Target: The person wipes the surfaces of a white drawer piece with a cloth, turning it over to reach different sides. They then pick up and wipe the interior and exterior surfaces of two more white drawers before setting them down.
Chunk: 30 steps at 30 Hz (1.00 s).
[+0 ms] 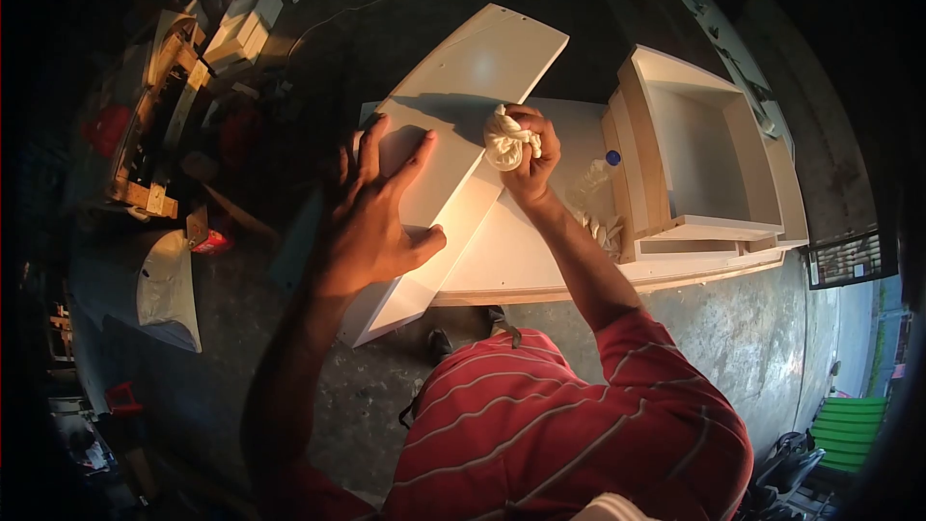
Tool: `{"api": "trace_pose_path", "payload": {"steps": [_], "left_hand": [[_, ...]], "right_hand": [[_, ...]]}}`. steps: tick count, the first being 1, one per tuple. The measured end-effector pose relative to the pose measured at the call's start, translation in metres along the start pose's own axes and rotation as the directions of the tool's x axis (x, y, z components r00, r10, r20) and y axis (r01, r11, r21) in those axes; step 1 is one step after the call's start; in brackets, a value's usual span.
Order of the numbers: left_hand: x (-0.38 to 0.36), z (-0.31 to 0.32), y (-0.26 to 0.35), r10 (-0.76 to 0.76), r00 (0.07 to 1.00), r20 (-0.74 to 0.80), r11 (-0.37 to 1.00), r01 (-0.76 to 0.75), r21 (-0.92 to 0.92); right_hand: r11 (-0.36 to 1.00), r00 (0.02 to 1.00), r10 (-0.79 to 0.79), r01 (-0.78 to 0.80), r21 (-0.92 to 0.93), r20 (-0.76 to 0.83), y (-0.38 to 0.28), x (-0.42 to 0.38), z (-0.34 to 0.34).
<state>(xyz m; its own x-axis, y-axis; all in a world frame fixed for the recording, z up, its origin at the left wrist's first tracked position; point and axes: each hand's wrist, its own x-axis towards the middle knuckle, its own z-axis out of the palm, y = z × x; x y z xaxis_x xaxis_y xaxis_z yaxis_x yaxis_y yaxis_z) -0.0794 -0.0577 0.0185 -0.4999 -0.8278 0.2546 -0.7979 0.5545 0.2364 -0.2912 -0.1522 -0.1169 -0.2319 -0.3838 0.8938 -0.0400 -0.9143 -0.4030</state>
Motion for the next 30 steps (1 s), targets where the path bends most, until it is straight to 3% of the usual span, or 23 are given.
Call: {"api": "trace_pose_path", "payload": {"steps": [4, 6, 7, 8, 11, 14, 16, 18, 20, 24, 25, 26, 28, 29, 30], "left_hand": [[-0.001, 0.002, 0.000, 0.010, 1.000, -0.002, 1.000, -0.010, 0.012], [0.000, 0.003, 0.000, 0.013, 1.000, -0.001, 1.000, -0.013, 0.001], [0.001, 0.002, 0.000, 0.013, 1.000, -0.001, 1.000, -0.013, -0.010], [0.001, 0.002, -0.001, 0.018, 1.000, -0.005, 1.000, -0.018, -0.009], [0.000, 0.003, -0.003, 0.023, 1.000, -0.012, 1.000, -0.023, -0.013], [-0.001, 0.001, 0.001, -0.022, 0.999, 0.028, 0.999, 0.023, -0.026], [-0.001, 0.000, -0.001, -0.010, 1.000, 0.019, 0.999, 0.010, -0.040], [-0.001, -0.001, 0.000, -0.017, 0.999, 0.031, 0.999, 0.018, -0.040], [0.000, -0.002, -0.001, -0.024, 0.999, 0.037, 0.999, 0.025, -0.036], [-0.001, 0.000, -0.003, -0.008, 1.000, 0.021, 0.999, 0.008, -0.034], [-0.001, -0.001, -0.003, -0.003, 1.000, 0.013, 0.999, 0.004, -0.036], [-0.001, -0.001, -0.002, 0.000, 1.000, 0.012, 0.999, 0.000, -0.033], [0.000, 0.002, 0.002, -0.014, 1.000, 0.009, 1.000, 0.014, -0.013], [0.001, 0.001, 0.001, -0.013, 1.000, 0.008, 1.000, 0.013, -0.016], [0.001, -0.001, -0.002, -0.007, 1.000, 0.007, 1.000, 0.007, -0.021]], "right_hand": [[0.985, 0.987, 0.058, -0.081, -0.155, -0.150, 0.024, 0.026, -0.021], [0.954, 0.898, 0.248, -0.292, -0.070, -0.362, 0.021, 0.034, -0.036], [0.958, 0.862, 0.251, -0.287, -0.016, -0.440, 0.020, 0.042, -0.042], [0.933, 0.817, 0.326, -0.359, 0.023, -0.476, 0.016, 0.046, -0.050], [0.912, 0.804, 0.334, -0.408, -0.048, -0.492, 0.010, 0.051, -0.057], [0.874, 0.899, 0.393, -0.431, -0.225, -0.193, -0.018, 0.069, -0.033], [0.733, 0.932, 0.318, -0.125, -0.669, 0.175, -0.022, 0.083, -0.039], [0.743, 0.917, 0.350, -0.148, -0.653, 0.190, -0.030, 0.079, -0.034], [0.821, 0.935, 0.133, 0.083, -0.566, 0.330, -0.037, 0.062, -0.026], [0.834, 0.922, 0.202, 0.014, -0.551, 0.330, -0.030, 0.069, -0.033], [0.782, 0.924, 0.287, -0.073, -0.620, 0.253, -0.022, 0.073, -0.041], [0.778, 0.954, 0.223, -0.051, -0.626, 0.198, -0.011, 0.071, -0.046], [0.895, 0.959, 0.256, -0.187, -0.404, 0.123, -0.012, 0.053, -0.038], [0.942, 0.970, 0.180, -0.122, -0.313, 0.164, -0.018, 0.041, -0.031], [0.929, 0.970, 0.146, -0.067, -0.364, 0.195, -0.033, 0.037, -0.020]]}}
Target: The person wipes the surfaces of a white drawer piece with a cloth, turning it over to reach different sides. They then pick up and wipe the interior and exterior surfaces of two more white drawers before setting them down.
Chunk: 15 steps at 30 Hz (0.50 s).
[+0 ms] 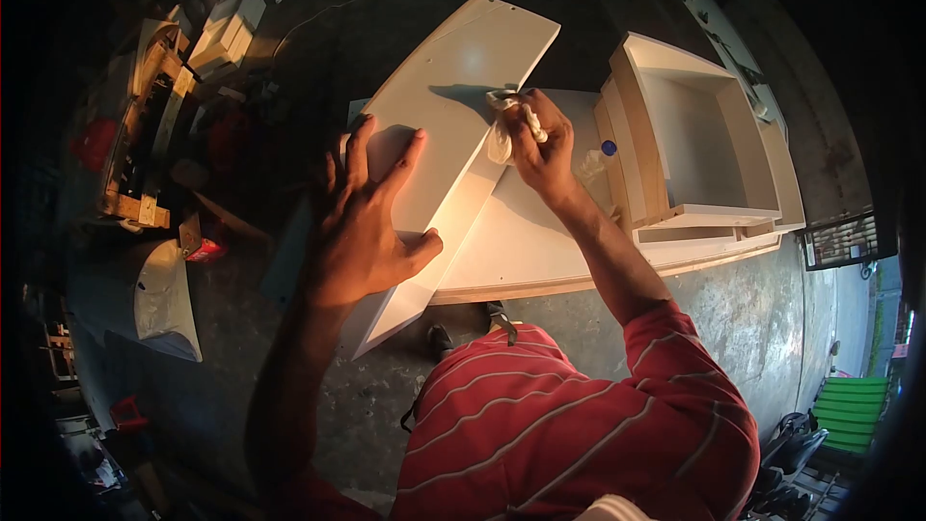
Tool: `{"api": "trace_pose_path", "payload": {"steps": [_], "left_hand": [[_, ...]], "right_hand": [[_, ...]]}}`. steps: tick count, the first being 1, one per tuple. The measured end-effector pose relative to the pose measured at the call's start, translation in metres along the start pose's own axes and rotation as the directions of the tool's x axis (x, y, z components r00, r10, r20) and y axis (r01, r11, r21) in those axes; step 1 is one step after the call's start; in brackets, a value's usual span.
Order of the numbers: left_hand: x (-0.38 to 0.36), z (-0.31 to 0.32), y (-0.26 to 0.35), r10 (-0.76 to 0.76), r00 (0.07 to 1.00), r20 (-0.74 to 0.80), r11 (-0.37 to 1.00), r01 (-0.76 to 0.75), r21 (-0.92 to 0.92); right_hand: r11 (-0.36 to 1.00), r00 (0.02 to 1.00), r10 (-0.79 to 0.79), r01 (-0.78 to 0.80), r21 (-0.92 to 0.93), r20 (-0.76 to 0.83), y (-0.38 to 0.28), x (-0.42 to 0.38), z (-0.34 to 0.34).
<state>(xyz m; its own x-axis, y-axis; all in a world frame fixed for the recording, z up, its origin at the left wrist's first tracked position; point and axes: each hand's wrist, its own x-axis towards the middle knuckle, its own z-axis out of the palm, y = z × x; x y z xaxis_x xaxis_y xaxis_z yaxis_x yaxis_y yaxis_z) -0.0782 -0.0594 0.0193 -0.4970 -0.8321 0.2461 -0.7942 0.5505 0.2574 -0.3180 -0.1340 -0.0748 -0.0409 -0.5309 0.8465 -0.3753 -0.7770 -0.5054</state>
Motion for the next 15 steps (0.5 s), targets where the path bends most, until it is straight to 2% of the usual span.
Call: {"api": "trace_pose_path", "payload": {"steps": [2, 4, 5, 8, 9, 10, 12, 14, 15], "left_hand": [[-0.003, 0.001, -0.001, 0.001, 1.000, 0.012, 1.000, -0.001, -0.011], [-0.002, 0.000, -0.001, -0.001, 1.000, 0.019, 1.000, 0.001, 0.004], [-0.002, 0.001, 0.000, 0.000, 1.000, 0.019, 1.000, 0.000, 0.005], [-0.001, 0.003, 0.002, 0.028, 0.998, -0.049, 0.998, -0.025, 0.063], [-0.001, 0.000, 0.001, -0.006, 1.000, -0.005, 1.000, 0.006, 0.023], [-0.001, -0.002, 0.001, -0.039, 0.998, 0.041, 0.999, 0.040, -0.014], [-0.003, 0.000, 0.000, -0.035, 0.999, 0.035, 0.999, 0.035, -0.007], [-0.002, 0.001, 0.002, -0.016, 1.000, 0.024, 1.000, 0.016, 0.006], [-0.002, 0.002, 0.003, -0.023, 1.000, 0.022, 1.000, 0.022, 0.018]], "right_hand": [[0.999, 0.998, 0.009, -0.006, -0.041, 0.066, 0.004, 0.005, -0.006], [0.992, 0.996, 0.090, -0.089, -0.086, 0.012, 0.020, 0.021, -0.013], [0.979, 0.981, 0.183, -0.188, -0.085, -0.058, 0.024, 0.028, -0.015], [0.971, 0.981, 0.191, -0.194, -0.139, -0.036, 0.016, 0.013, -0.008], [0.993, 0.994, 0.110, -0.111, -0.042, -0.011, -0.005, 0.005, 0.000], [0.999, 0.998, 0.035, -0.033, -0.031, 0.049, -0.012, -0.005, 0.004], [0.994, 0.994, 0.043, -0.032, -0.106, 0.100, -0.010, 0.003, -0.002], [0.961, 0.998, 0.028, -0.010, -0.277, 0.060, 0.014, 0.019, -0.012], [0.925, 0.983, 0.181, -0.172, -0.339, -0.005, 0.008, 0.031, -0.017]]}}
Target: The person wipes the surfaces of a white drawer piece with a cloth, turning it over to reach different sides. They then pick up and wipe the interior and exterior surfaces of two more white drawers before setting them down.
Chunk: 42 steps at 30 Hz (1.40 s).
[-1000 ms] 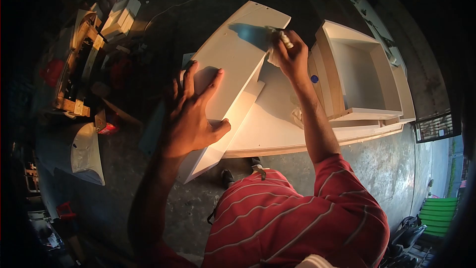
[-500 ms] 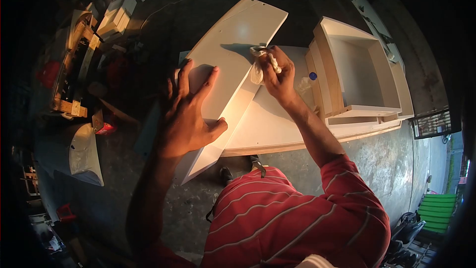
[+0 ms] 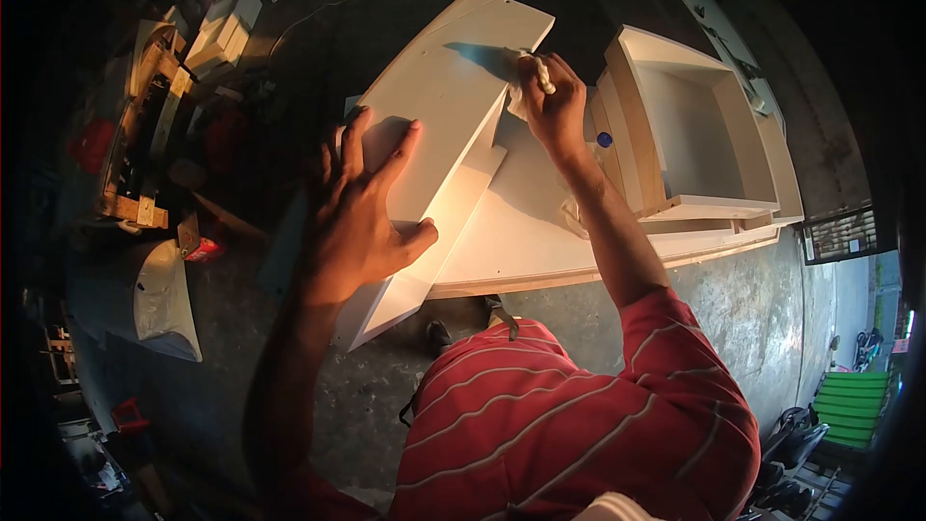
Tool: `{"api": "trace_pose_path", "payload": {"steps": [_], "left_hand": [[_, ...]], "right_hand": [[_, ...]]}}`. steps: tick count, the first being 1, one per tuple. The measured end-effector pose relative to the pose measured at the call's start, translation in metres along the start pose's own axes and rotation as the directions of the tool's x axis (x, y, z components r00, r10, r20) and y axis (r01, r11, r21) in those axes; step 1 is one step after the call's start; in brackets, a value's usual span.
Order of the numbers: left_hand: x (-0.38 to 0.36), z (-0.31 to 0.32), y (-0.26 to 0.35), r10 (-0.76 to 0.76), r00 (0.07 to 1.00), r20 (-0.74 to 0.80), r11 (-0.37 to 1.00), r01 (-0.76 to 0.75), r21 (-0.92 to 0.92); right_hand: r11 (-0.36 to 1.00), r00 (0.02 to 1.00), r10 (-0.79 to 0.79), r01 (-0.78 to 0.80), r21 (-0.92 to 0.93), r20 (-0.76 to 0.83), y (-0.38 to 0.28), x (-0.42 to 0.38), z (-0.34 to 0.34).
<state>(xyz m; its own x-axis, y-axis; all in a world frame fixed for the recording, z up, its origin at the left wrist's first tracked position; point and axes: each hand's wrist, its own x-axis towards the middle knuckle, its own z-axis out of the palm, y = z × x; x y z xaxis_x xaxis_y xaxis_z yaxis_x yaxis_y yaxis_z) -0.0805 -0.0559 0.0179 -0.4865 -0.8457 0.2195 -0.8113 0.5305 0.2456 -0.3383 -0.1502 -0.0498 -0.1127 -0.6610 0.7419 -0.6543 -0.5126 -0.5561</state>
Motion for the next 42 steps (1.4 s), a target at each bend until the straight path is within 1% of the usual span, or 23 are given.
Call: {"api": "trace_pose_path", "payload": {"steps": [3, 5, 9, 10, 11, 13, 14, 15, 17, 18, 19, 20, 22, 23, 25, 28, 29, 30, 31, 33, 35, 40, 42], "left_hand": [[0.001, 0.003, -0.002, 0.024, 0.999, -0.045, 1.000, -0.023, 0.021], [0.002, 0.003, -0.002, 0.052, 0.996, -0.073, 0.998, -0.050, 0.031], [0.001, 0.001, -0.001, -0.007, 1.000, -0.006, 1.000, 0.008, 0.011], [0.000, 0.002, -0.002, -0.005, 1.000, -0.008, 1.000, 0.005, 0.009], [0.000, 0.002, -0.002, -0.001, 1.000, -0.010, 1.000, 0.001, 0.009], [0.001, 0.002, -0.002, 0.004, 1.000, -0.022, 1.000, -0.004, 0.013], [0.001, 0.002, -0.003, 0.001, 1.000, -0.028, 1.000, -0.001, 0.014], [0.002, 0.001, -0.003, -0.001, 1.000, -0.023, 1.000, 0.002, 0.008], [0.001, 0.001, -0.004, -0.009, 1.000, -0.019, 1.000, 0.009, 0.004], [0.002, 0.002, -0.002, -0.003, 1.000, -0.025, 1.000, 0.003, 0.007], [0.002, 0.002, -0.001, 0.003, 1.000, -0.030, 1.000, -0.002, 0.010], [0.002, 0.003, -0.001, -0.003, 0.999, -0.033, 1.000, 0.003, 0.008], [0.001, 0.003, 0.000, 0.002, 0.999, -0.036, 1.000, -0.002, 0.004], [0.001, 0.003, -0.001, 0.001, 0.999, -0.034, 1.000, -0.001, 0.005], [0.001, 0.003, -0.003, 0.023, 0.998, -0.052, 1.000, -0.023, 0.004], [0.002, 0.001, -0.003, 0.034, 0.999, -0.036, 0.999, -0.034, -0.005], [0.001, 0.003, -0.003, 0.035, 0.999, -0.033, 0.999, -0.035, -0.006], [0.000, 0.004, -0.004, 0.031, 0.999, -0.043, 0.999, -0.031, 0.018], [0.000, 0.004, -0.005, 0.029, 0.998, -0.059, 0.999, -0.027, 0.043], [0.000, -0.001, -0.003, 0.019, 0.999, -0.044, 1.000, -0.018, 0.010], [0.000, -0.001, -0.002, 0.019, 0.999, -0.049, 0.999, -0.021, -0.036], [0.000, 0.002, -0.002, 0.020, 0.999, -0.048, 1.000, -0.021, -0.016], [-0.001, 0.003, 0.002, -0.009, 1.000, -0.021, 1.000, 0.009, -0.008]], "right_hand": [[0.992, 0.998, -0.062, 0.061, 0.109, 0.001, 0.001, -0.014, 0.006], [0.945, 0.991, -0.134, 0.122, 0.302, 0.020, -0.030, -0.037, 0.008], [0.972, 0.986, -0.162, 0.151, 0.182, 0.048, 0.003, -0.012, 0.001], [0.996, 1.000, 0.004, -0.006, 0.085, 0.023, 0.010, -0.002, -0.002], [0.986, 0.998, 0.056, -0.050, 0.162, -0.032, 0.012, 0.003, 0.000], [0.984, 0.997, 0.051, -0.060, 0.170, 0.061, 0.008, -0.013, 0.002], [0.896, 0.995, 0.039, -0.075, 0.438, 0.090, 0.000, -0.034, 0.007], [0.814, 0.978, 0.064, -0.168, 0.556, 0.201, 0.001, -0.053, 0.010], [0.808, 0.920, 0.104, -0.300, 0.508, 0.378, -0.009, -0.071, 0.001], [0.807, 0.919, 0.098, -0.297, 0.510, 0.381, -0.009, -0.066, -0.001], [0.559, 0.860, 0.444, -0.485, 0.672, 0.252, -0.010, -0.058, -0.005], [0.242, 0.642, 0.743, -0.524, 0.816, 0.192, -0.007, -0.051, -0.009], [0.137, 0.647, 0.755, -0.317, 0.938, 0.108, 0.023, -0.033, -0.020], [0.135, 0.706, 0.702, -0.253, 0.958, 0.087, 0.029, -0.022, -0.028], [0.248, 0.824, 0.566, -0.202, 0.947, 0.028, 0.018, 0.006, -0.035], [0.645, 0.937, 0.347, -0.215, 0.733, -0.030, 0.016, 0.021, -0.015], [0.818, 0.988, 0.152, -0.119, 0.563, -0.013, 0.027, 0.019, -0.004], [0.968, 0.999, 0.047, -0.045, 0.248, -0.002, 0.019, 0.019, -0.004], [0.994, 0.998, -0.054, 0.057, -0.094, 0.041, 0.007, 0.018, -0.007], [0.999, 0.998, -0.026, 0.025, 0.022, 0.064, 0.000, 0.017, -0.010], [0.999, 0.993, 0.035, -0.036, 0.005, 0.112, -0.019, 0.008, -0.015], [0.983, 0.970, -0.179, 0.171, 0.062, 0.166, -0.031, -0.009, -0.014], [0.994, 0.981, 0.034, -0.052, 0.091, 0.192, -0.010, 0.013, -0.015]]}}
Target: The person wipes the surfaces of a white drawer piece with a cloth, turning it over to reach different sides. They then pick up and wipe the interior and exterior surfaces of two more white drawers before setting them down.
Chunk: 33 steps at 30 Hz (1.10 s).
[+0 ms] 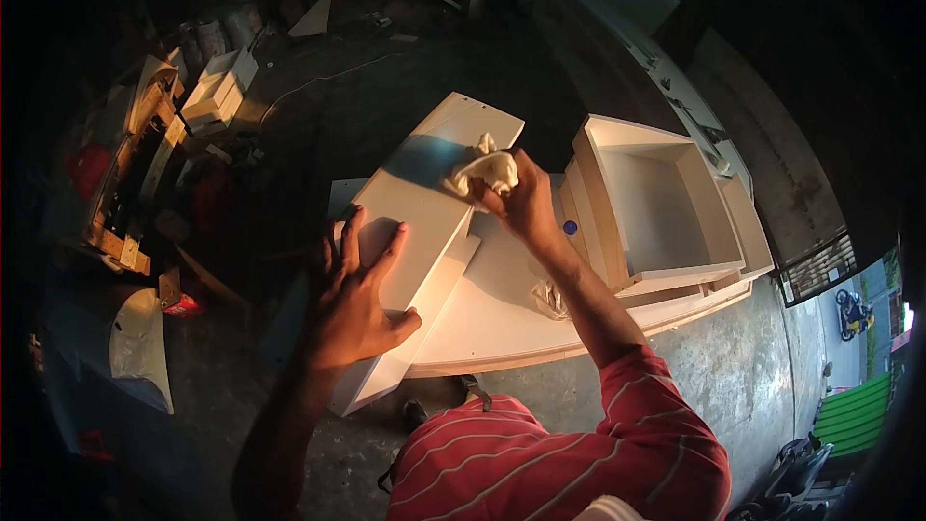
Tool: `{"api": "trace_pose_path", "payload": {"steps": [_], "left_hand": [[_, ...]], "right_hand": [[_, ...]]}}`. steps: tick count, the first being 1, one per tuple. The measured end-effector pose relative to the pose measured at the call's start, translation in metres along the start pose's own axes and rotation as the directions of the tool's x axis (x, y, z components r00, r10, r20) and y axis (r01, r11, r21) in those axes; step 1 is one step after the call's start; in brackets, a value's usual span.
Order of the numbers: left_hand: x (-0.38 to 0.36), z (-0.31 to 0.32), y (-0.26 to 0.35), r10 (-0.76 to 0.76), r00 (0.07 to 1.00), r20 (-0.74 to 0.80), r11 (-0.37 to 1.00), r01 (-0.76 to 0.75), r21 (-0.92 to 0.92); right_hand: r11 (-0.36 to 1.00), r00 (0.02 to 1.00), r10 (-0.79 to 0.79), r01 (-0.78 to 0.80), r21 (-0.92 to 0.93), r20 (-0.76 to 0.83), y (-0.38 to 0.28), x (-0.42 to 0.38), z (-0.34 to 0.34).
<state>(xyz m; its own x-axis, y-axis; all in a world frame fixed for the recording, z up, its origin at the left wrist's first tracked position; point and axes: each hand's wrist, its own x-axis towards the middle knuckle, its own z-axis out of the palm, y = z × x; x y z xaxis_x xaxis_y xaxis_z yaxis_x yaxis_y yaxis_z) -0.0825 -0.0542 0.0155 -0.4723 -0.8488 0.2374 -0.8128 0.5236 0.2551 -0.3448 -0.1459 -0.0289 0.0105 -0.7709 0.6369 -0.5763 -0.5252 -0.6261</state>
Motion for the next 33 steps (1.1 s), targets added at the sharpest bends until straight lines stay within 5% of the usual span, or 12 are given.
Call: {"api": "trace_pose_path", "payload": {"steps": [2, 7, 11, 15, 18, 19, 21, 23, 29, 32, 33], "left_hand": [[0.000, 0.004, -0.004, 0.014, 1.000, -0.006, 1.000, -0.014, -0.013], [0.001, 0.006, -0.006, 0.015, 0.999, -0.034, 1.000, -0.015, -0.009], [0.001, 0.005, -0.005, 0.013, 1.000, 0.000, 0.999, -0.013, -0.035], [0.001, 0.007, -0.006, -0.002, 0.999, -0.038, 1.000, 0.002, -0.009], [0.001, 0.004, -0.009, 0.008, 0.999, -0.040, 1.000, -0.009, -0.011], [0.001, 0.006, -0.010, 0.006, 0.999, -0.033, 1.000, -0.006, -0.017], [0.000, 0.009, -0.010, 0.062, 0.990, -0.127, 0.998, -0.063, -0.003], [0.000, 0.008, -0.005, 0.058, 0.991, -0.121, 0.998, -0.057, 0.006], [0.002, 0.007, -0.011, 0.029, 0.993, -0.114, 1.000, -0.029, 0.001], [0.002, 0.007, -0.007, 0.036, 0.994, -0.099, 0.999, -0.037, -0.009], [0.002, 0.007, -0.006, 0.026, 0.995, -0.094, 0.999, -0.027, -0.016]], "right_hand": [[0.944, 0.965, 0.262, -0.261, 0.204, 0.023, 0.008, 0.017, -0.006], [0.979, 0.994, -0.076, 0.060, 0.193, 0.075, -0.024, -0.019, 0.012], [0.960, 0.980, 0.199, -0.197, 0.199, 0.010, 0.011, 0.012, -0.006], [0.986, 0.984, 0.154, -0.148, 0.079, -0.086, 0.005, 0.016, -0.007], [0.991, 0.991, -0.131, 0.131, 0.021, 0.013, -0.019, -0.003, 0.005], [0.992, 0.992, -0.124, 0.123, 0.019, 0.019, -0.018, -0.001, 0.003], [0.982, 0.978, 0.190, -0.189, -0.013, 0.092, -0.008, 0.017, -0.011], [0.986, 0.989, 0.151, -0.151, -0.065, -0.007, 0.021, 0.038, -0.025], [0.926, 0.957, -0.257, 0.284, -0.250, 0.136, -0.018, 0.009, -0.006], [0.911, 0.971, -0.186, 0.228, -0.344, 0.151, 0.004, 0.036, -0.021], [0.913, 0.985, -0.053, 0.113, -0.392, 0.162, 0.008, 0.048, -0.031]]}}
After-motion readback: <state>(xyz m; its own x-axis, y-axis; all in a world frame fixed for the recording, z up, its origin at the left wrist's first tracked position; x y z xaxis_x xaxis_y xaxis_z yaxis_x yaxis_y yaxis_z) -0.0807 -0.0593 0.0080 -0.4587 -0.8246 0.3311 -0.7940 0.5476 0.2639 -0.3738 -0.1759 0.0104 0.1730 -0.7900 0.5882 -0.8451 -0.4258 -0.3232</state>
